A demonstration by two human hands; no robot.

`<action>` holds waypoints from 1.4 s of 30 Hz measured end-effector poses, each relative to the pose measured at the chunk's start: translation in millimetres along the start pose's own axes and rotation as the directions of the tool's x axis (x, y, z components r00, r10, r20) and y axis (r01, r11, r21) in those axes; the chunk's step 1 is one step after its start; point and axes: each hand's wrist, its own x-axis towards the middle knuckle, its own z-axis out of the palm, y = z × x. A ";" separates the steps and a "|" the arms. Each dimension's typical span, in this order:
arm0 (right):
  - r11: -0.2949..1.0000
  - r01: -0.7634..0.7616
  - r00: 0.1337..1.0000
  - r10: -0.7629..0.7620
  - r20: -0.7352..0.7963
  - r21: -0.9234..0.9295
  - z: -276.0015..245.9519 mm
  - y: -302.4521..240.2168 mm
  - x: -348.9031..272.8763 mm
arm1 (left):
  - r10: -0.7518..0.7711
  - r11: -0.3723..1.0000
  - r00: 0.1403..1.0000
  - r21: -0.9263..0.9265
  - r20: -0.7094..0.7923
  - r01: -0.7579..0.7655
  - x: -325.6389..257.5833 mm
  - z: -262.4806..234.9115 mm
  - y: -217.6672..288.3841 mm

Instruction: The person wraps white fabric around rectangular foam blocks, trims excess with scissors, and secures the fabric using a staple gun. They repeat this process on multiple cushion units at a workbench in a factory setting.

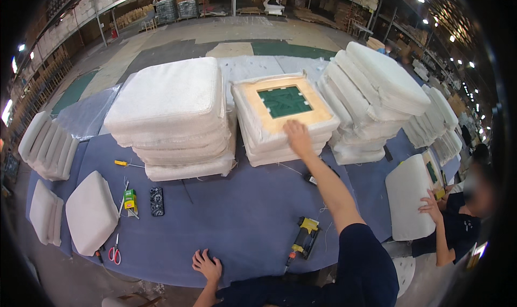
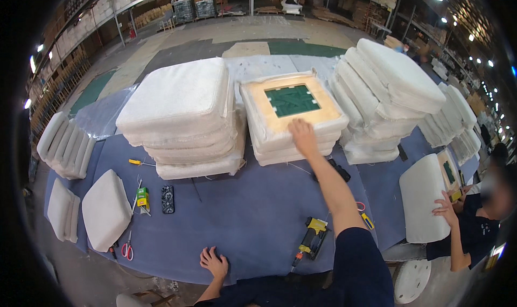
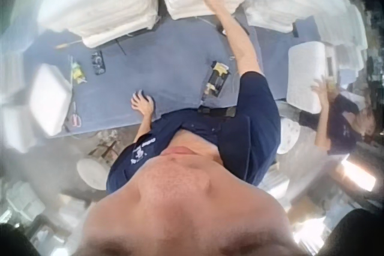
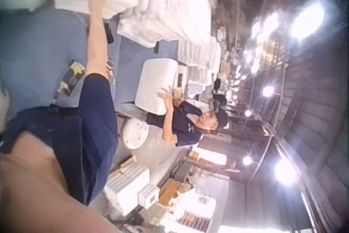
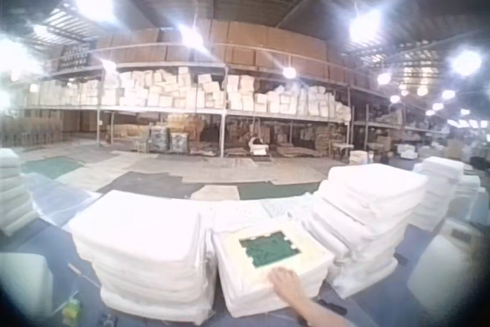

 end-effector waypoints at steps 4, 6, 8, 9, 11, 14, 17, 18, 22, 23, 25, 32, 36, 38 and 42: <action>0.988 -0.149 0.986 0.152 -0.071 0.035 8.3 -86.5 27.7 | -0.080 0.994 0.994 0.070 -0.076 0.085 6.7 -3.3 -17.4; 0.973 -0.180 0.976 0.158 0.153 0.144 -13.6 -104.5 53.7 | -0.150 0.985 0.983 0.072 -0.106 0.158 11.2 -4.7 -20.4; 0.964 -0.224 0.938 0.174 0.301 0.141 -23.8 -75.8 74.9 | -0.152 0.984 0.987 0.081 -0.049 0.156 30.9 1.8 -21.6; 0.961 -0.249 0.917 0.195 0.347 0.119 -21.7 -56.3 83.4 | -0.155 0.984 0.988 0.092 -0.019 0.156 39.6 1.4 -23.3; 0.957 -0.275 0.862 0.205 0.463 0.088 -19.5 -31.0 87.3 | -0.191 0.978 0.977 -0.067 0.097 0.198 63.4 4.0 -21.8; 0.959 -0.259 0.818 0.154 0.554 0.115 -14.7 -32.2 115.1 | -0.047 0.907 0.998 -0.415 0.052 0.064 117.3 -19.8 1.5; 0.957 -0.235 0.939 0.179 0.294 0.167 -6.9 -58.1 73.7 | 0.267 0.886 0.941 -0.331 -0.206 -0.324 193.2 -77.3 76.0; 0.957 -0.215 0.972 0.189 0.141 0.197 -3.3 -62.9 39.3 | 0.400 0.854 0.875 -0.237 -0.273 -0.464 226.9 -104.1 112.6; 0.742 -0.469 0.883 0.388 0.265 0.478 -44.9 -150.5 -93.3 | 0.607 0.746 0.661 0.030 -0.441 -0.665 337.5 -203.5 205.8; 0.627 -0.516 0.855 0.419 0.305 0.584 -52.5 -171.9 -148.6 | 0.657 0.717 0.604 0.125 -0.452 -0.686 365.8 -216.7 225.1; 0.599 -0.554 0.833 0.405 0.378 0.579 -104.3 -220.0 -239.3 | 0.731 0.675 0.569 0.274 -0.378 -0.685 402.0 -236.2 237.3; 0.264 -0.946 0.309 0.908 0.283 0.186 -282.9 -292.6 -545.3 | 0.771 0.627 0.589 0.444 -0.242 -0.640 524.4 -258.9 246.2; -0.020 -0.987 0.008 0.984 0.179 0.158 -359.6 -288.7 -596.3 | 0.694 0.719 0.627 0.393 -0.354 -0.574 513.9 -310.7 292.9; -0.035 -0.986 -0.021 0.996 0.090 0.163 -373.6 -275.1 -594.4 | 0.720 0.684 0.517 0.350 -0.462 -0.640 494.6 -351.9 301.8; -0.081 -0.851 -0.033 0.994 0.101 0.519 -327.5 -230.0 -590.7 | 0.572 0.496 0.063 0.284 -0.818 -0.820 451.8 -446.4 294.5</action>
